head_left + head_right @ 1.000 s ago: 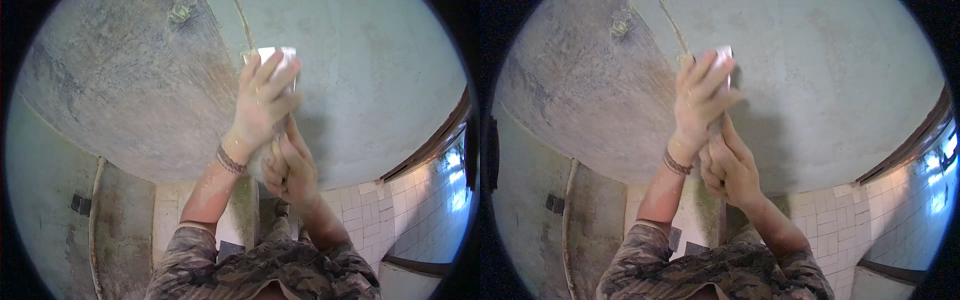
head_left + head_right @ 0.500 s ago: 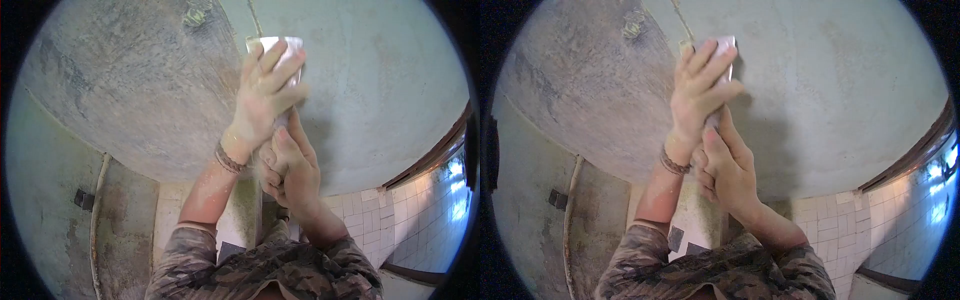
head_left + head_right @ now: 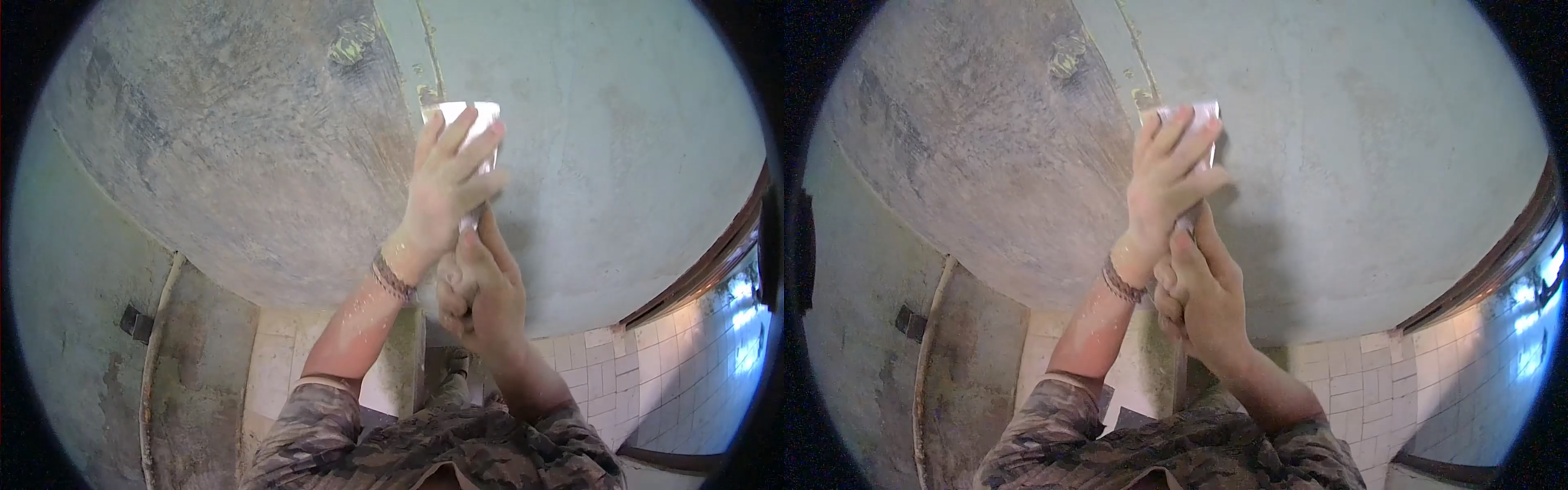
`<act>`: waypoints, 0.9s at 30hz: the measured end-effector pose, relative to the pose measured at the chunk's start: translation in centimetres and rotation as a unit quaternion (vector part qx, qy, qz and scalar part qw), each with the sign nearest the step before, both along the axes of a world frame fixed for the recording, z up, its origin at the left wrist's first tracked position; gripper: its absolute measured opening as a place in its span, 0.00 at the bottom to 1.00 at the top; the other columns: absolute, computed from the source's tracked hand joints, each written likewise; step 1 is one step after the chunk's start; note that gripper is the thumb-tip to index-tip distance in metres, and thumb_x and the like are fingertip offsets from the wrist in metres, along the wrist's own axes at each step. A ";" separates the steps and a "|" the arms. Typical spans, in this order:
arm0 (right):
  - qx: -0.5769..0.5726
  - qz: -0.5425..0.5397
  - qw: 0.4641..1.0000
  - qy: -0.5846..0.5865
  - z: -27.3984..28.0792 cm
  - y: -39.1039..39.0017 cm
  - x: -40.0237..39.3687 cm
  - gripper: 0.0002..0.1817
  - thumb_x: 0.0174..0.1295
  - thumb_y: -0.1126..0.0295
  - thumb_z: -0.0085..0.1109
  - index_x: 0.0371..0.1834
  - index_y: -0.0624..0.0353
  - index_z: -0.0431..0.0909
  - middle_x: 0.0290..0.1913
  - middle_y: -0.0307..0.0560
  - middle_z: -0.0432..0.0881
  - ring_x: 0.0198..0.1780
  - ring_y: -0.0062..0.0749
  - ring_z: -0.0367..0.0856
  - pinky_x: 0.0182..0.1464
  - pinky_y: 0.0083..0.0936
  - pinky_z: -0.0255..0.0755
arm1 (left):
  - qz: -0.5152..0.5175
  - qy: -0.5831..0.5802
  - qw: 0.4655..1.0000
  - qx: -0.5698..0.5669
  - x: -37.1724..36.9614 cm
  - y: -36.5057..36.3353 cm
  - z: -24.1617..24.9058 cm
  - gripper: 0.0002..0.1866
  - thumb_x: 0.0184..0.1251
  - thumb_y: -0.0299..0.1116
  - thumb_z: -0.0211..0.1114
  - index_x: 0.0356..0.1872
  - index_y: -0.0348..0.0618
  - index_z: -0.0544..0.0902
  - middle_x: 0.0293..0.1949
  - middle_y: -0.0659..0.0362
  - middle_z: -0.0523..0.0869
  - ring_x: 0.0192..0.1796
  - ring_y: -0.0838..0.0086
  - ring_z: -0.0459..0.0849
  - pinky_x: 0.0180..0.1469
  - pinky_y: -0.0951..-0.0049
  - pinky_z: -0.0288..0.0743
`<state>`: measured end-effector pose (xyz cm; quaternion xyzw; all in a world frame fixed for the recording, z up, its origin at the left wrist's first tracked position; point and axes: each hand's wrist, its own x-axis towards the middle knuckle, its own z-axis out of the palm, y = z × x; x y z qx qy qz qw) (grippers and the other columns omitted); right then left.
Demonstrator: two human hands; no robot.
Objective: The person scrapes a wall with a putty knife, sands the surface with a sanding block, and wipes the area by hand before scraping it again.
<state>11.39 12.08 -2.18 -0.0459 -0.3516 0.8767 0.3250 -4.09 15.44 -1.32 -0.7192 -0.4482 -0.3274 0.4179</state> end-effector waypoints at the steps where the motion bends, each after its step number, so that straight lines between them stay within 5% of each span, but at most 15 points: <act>1: 0.007 -0.006 1.000 -0.007 0.3 0.0 0.1 0.26 0.78 0.64 0.42 0.78 0.43 0.54 0.23 0.30 0.64 0.15 0.10 0.58 0.13 0.11 0.50 | -0.002 0.000 1.000 -0.004 0.0 0.2 1.4 0.05 0.53 0.33 0.61 0.31 0.49 0.83 0.58 0.54 0.82 0.64 0.52 0.75 0.68 0.47 0.62; 6: 0.000 -0.005 0.998 0.062 3.8 0.1 -0.8 0.23 0.78 0.62 0.44 0.74 0.46 0.59 0.25 0.31 0.66 0.14 0.10 0.59 0.13 0.12 0.53 | -0.079 0.004 0.994 0.079 0.2 0.4 7.0 0.03 0.52 0.34 0.63 0.28 0.53 0.84 0.59 0.57 0.83 0.63 0.53 0.76 0.68 0.50 0.62; 9: 0.017 -0.014 0.999 0.047 0.4 -0.2 0.1 0.21 0.77 0.61 0.46 0.71 0.45 0.62 0.26 0.31 0.67 0.15 0.10 0.59 0.13 0.12 0.54 | -0.014 -0.008 1.000 0.026 0.0 0.2 1.3 0.05 0.55 0.34 0.60 0.31 0.51 0.82 0.58 0.56 0.83 0.66 0.52 0.74 0.70 0.46 0.60; 11: -0.013 -0.020 0.998 -0.055 0.1 -0.5 0.6 0.22 0.78 0.62 0.45 0.72 0.45 0.61 0.26 0.31 0.66 0.16 0.10 0.59 0.13 0.12 0.54 | -0.014 -0.006 0.999 0.028 0.2 0.3 1.4 0.05 0.55 0.34 0.61 0.32 0.51 0.83 0.59 0.56 0.83 0.66 0.52 0.74 0.70 0.45 0.60; 16: -0.006 -0.006 0.998 0.060 2.9 -0.4 -0.5 0.24 0.78 0.63 0.43 0.75 0.47 0.58 0.26 0.31 0.65 0.15 0.09 0.58 0.13 0.12 0.53 | -0.071 -0.054 0.994 0.057 1.1 0.0 5.7 0.05 0.56 0.34 0.61 0.33 0.52 0.84 0.60 0.56 0.82 0.67 0.52 0.74 0.71 0.44 0.59; 21: -0.010 -0.038 0.999 -0.033 1.3 -0.3 0.4 0.21 0.78 0.63 0.45 0.72 0.48 0.62 0.26 0.30 0.66 0.16 0.09 0.59 0.13 0.11 0.53 | -0.025 -0.034 0.998 0.050 0.6 0.6 1.3 0.05 0.54 0.36 0.63 0.31 0.51 0.84 0.60 0.56 0.82 0.66 0.53 0.75 0.71 0.45 0.59; 27: 0.033 -0.008 0.998 0.048 4.5 0.2 -0.7 0.22 0.78 0.62 0.43 0.73 0.47 0.60 0.25 0.30 0.67 0.15 0.08 0.60 0.13 0.10 0.54 | -0.074 -0.018 0.993 0.085 0.5 0.6 7.4 0.04 0.56 0.34 0.61 0.30 0.51 0.83 0.59 0.56 0.83 0.66 0.53 0.75 0.70 0.45 0.60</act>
